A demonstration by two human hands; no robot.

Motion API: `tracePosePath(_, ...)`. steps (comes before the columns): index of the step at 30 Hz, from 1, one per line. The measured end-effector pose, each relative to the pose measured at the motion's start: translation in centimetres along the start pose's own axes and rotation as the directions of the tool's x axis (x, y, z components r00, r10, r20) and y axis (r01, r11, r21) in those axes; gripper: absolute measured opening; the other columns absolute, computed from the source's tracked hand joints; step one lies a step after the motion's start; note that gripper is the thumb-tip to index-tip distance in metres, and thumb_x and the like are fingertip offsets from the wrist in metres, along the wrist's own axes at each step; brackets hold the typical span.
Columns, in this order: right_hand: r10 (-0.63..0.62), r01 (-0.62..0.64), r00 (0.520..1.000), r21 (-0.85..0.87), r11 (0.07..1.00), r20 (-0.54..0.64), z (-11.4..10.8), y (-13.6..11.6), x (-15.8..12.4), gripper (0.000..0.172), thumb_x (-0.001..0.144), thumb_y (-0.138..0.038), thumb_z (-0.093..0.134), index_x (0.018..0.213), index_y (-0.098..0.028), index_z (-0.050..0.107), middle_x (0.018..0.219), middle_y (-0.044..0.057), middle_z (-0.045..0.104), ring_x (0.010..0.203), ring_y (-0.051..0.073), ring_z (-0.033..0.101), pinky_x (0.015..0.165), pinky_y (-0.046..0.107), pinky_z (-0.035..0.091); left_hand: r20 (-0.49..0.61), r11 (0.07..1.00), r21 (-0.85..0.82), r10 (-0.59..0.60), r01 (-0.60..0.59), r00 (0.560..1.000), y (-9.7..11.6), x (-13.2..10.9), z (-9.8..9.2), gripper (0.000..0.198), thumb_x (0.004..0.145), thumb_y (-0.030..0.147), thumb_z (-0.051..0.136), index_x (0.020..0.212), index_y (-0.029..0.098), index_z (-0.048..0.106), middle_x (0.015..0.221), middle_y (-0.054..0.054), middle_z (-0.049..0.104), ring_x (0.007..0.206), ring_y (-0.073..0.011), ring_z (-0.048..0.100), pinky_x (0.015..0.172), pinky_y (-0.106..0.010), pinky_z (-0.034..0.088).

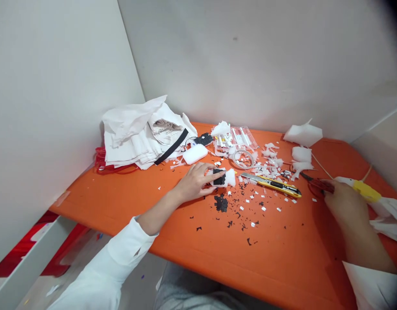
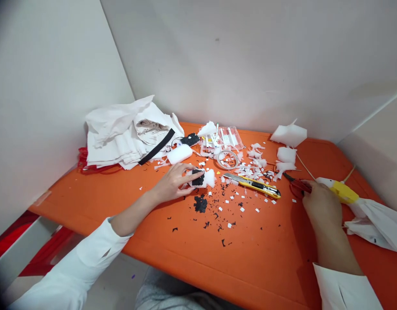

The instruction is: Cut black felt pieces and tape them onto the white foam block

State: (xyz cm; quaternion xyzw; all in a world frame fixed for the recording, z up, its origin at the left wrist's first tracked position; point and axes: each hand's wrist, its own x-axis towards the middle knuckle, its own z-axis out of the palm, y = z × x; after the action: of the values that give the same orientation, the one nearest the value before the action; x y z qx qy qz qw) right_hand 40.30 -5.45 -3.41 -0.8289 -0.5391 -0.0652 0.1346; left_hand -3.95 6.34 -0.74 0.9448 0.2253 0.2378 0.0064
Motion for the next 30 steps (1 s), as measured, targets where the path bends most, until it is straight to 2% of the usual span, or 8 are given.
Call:
tracePosePath(8, -0.058, 0.063, 0.995, 0.061, 0.996, -0.082, 0.3, 1.0, 0.8, 0.024, 0.069, -0.011, 0.059, 0.082, -0.022, 0.077, 0.077, 0.014, 0.070, 0.058, 0.023, 0.058, 0.053, 0.038, 0.037, -0.011, 0.999, 0.026, 0.033, -0.032, 0.999, 0.2, -0.1, 0.2, 0.044, 0.087, 0.025, 0.058, 0.130, 0.029, 0.057, 0.117, -0.011, 0.055, 0.106, -0.0249, 0.052, 0.091, -0.045, 0.045)
tracePosePath(12, -0.009, 0.028, 0.968, 0.072, 0.997, -0.249, -0.9, -2.2, 0.4, 0.023, 0.079, -0.021, 0.062, 0.101, -0.019, 0.071, 0.092, 0.022, 0.069, 0.081, 0.033, 0.062, 0.063, 0.046, 0.039, -0.029, 0.999, -0.035, -0.008, 0.007, 1.000, 0.2, 0.5, 0.4, 0.066, 0.087, 0.028, 0.058, 0.147, 0.025, 0.032, 0.119, -0.011, 0.056, 0.108, -0.0251, 0.053, 0.095, -0.044, 0.045)
tracePosePath(13, -0.027, 0.060, 0.951, 0.098, 0.993, -0.308, -1.3, -3.9, 0.0, 0.024, 0.084, -0.024, 0.061, 0.106, -0.020, 0.067, 0.096, 0.021, 0.069, 0.088, 0.033, 0.062, 0.070, 0.047, 0.042, -0.042, 0.997, -0.068, -0.038, 0.035, 0.998, 0.3, 0.7, 0.6, 0.071, 0.086, 0.030, 0.059, 0.149, 0.021, 0.027, 0.119, -0.012, 0.056, 0.109, -0.0256, 0.053, 0.097, -0.045, 0.044)
tracePosePath(15, -0.172, 0.329, 0.867, 0.277, 0.903, -0.469, -2.0, -8.3, -1.1, 0.021, 0.087, -0.023, 0.060, 0.108, -0.019, 0.063, 0.095, 0.019, 0.067, 0.088, 0.030, 0.062, 0.073, 0.045, 0.046, -0.057, 0.985, -0.150, -0.094, 0.085, 0.994, 0.4, 1.0, 0.9, 0.072, 0.084, 0.031, 0.061, 0.147, 0.018, 0.029, 0.121, -0.013, 0.056, 0.112, -0.0266, 0.052, 0.100, -0.047, 0.043)
tracePosePath(17, -0.424, 0.587, 0.784, 0.322, 0.743, -0.453, -2.5, -13.0, -2.4, 0.017, 0.088, -0.023, 0.062, 0.105, -0.022, 0.061, 0.094, 0.014, 0.068, 0.088, 0.027, 0.062, 0.074, 0.041, 0.049, -0.044, 0.958, -0.255, -0.144, 0.128, 0.989, 0.8, 1.2, 1.2, 0.064, 0.082, 0.029, 0.064, 0.140, 0.018, 0.040, 0.121, -0.013, 0.054, 0.114, -0.0262, 0.052, 0.100, -0.045, 0.045)
tracePosePath(21, -0.639, 0.764, 0.645, 0.349, 0.542, -0.420, -2.4, -19.4, -3.9, 0.018, 0.086, -0.022, 0.066, 0.103, -0.021, 0.061, 0.098, 0.010, 0.069, 0.090, 0.024, 0.063, 0.077, 0.038, 0.050, 0.034, 0.868, -0.451, -0.214, 0.206, 0.976, 1.8, 0.9, 1.1, 0.055, 0.079, 0.024, 0.065, 0.132, 0.021, 0.048, 0.118, -0.009, 0.052, 0.112, -0.0212, 0.055, 0.098, -0.037, 0.048)
tracePosePath(24, -0.660, 0.802, 0.597, 0.373, 0.467, -0.456, -1.7, -20.5, -4.2, 0.013, 0.085, -0.015, 0.067, 0.096, -0.020, 0.062, 0.090, 0.008, 0.070, 0.083, 0.020, 0.064, 0.073, 0.034, 0.049, 0.074, 0.840, -0.487, -0.234, 0.240, 0.970, 2.5, 0.6, 0.6, 0.055, 0.079, 0.025, 0.066, 0.131, 0.020, 0.049, 0.117, -0.009, 0.051, 0.111, -0.0202, 0.054, 0.098, -0.034, 0.048)
tracePosePath(30, -0.737, 0.868, 0.494, 0.314, 0.385, -0.461, -0.8, -19.5, -4.5, 0.015, 0.085, -0.009, 0.066, 0.097, -0.018, 0.065, 0.085, 0.005, 0.073, 0.078, 0.017, 0.065, 0.067, 0.030, 0.044, 0.122, 0.848, -0.474, -0.204, 0.238, 0.971, 2.9, 0.5, 0.3, 0.055, 0.079, 0.024, 0.065, 0.131, 0.018, 0.048, 0.114, -0.010, 0.053, 0.110, -0.0213, 0.054, 0.097, -0.035, 0.048)
